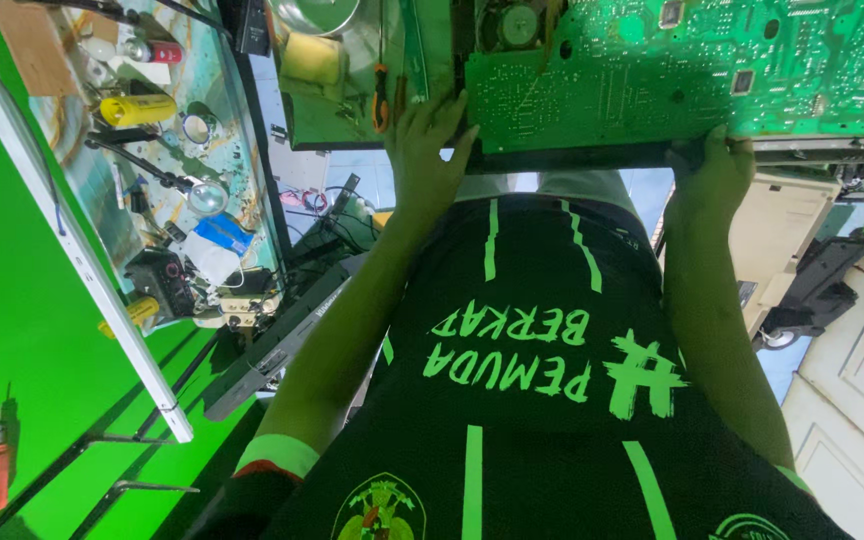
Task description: The person lifts a green circuit board from an electronic keyboard, turns it over, and handles the underlying wiring and components before placing the board back into the chassis.
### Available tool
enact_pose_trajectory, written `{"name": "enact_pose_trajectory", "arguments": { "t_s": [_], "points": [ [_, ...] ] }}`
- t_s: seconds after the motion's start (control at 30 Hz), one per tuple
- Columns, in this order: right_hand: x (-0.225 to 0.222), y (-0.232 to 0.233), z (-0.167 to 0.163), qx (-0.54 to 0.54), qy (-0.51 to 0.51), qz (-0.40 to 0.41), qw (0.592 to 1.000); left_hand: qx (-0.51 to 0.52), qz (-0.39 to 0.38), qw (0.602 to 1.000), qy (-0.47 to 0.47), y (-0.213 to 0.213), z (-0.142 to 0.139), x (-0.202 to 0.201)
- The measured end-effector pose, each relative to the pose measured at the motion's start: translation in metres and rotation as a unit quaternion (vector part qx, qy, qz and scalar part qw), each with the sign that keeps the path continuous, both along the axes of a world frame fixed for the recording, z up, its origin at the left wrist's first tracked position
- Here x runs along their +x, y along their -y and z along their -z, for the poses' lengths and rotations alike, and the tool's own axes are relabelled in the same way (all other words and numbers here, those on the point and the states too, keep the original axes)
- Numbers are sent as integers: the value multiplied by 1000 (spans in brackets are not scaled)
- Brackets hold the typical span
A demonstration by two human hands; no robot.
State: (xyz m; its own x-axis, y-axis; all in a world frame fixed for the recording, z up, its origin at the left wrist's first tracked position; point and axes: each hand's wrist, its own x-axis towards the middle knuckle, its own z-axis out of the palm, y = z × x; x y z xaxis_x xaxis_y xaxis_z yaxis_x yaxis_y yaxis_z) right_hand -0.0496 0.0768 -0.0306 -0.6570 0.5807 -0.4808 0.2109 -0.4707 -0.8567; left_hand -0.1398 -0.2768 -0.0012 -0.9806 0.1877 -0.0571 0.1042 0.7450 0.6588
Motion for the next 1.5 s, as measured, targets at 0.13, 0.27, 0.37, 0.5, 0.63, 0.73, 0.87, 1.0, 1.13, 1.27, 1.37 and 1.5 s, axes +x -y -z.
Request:
{"name": "enact_pose_trajectory", "arguments": {
  "t_s": [0.13, 0.27, 0.37, 0.5, 0.63, 0.73, 0.87, 1.0, 1.13, 1.27, 1.37, 1.5],
  "points": [
    [-2, -3, -9, -55, 1, -24, 998, 22, -34, 998, 57, -8, -3, 1],
    [-2, 0, -23, -112, -23, -48, 992, 21, -38, 999, 20, -12, -7, 2],
    [-2, 4, -32, -65, -25, -48, 996, 23, -8, 999, -38, -9, -12, 3],
    [6, 3, -29, -18, -23, -13, 999, -27, 121, 985, -121, -12, -18, 3],
    [3, -8, -16, 94, -76, -5, 993, -107, 243, 952, -153, -25, -23, -8],
    [-8, -10, -30, 302, -37, -51, 951, -32, 208, 963, -170, -23, -32, -17],
    [-33, -11, -96, 386, 141, -199, 890, 51, 188, 968, -157, -18, -45, -45],
    [-61, -13, -147, 590, 177, -243, 749, 67, 144, 975, -156, -24, -62, -74],
    [-84, -33, -157, 773, -133, -311, 537, 87, 84, 991, -59, -24, -88, -89],
    [-106, -51, -159, 771, -112, -380, 499, 53, 88, 993, -62, -26, -108, -105],
    [-126, -55, -160, 698, -185, -351, 596, 64, 130, 986, -79, -25, -110, -121],
    [-151, -66, -153, 754, -184, -344, 529, 137, 130, 977, -100, -26, -104, -131]
  ]
}}
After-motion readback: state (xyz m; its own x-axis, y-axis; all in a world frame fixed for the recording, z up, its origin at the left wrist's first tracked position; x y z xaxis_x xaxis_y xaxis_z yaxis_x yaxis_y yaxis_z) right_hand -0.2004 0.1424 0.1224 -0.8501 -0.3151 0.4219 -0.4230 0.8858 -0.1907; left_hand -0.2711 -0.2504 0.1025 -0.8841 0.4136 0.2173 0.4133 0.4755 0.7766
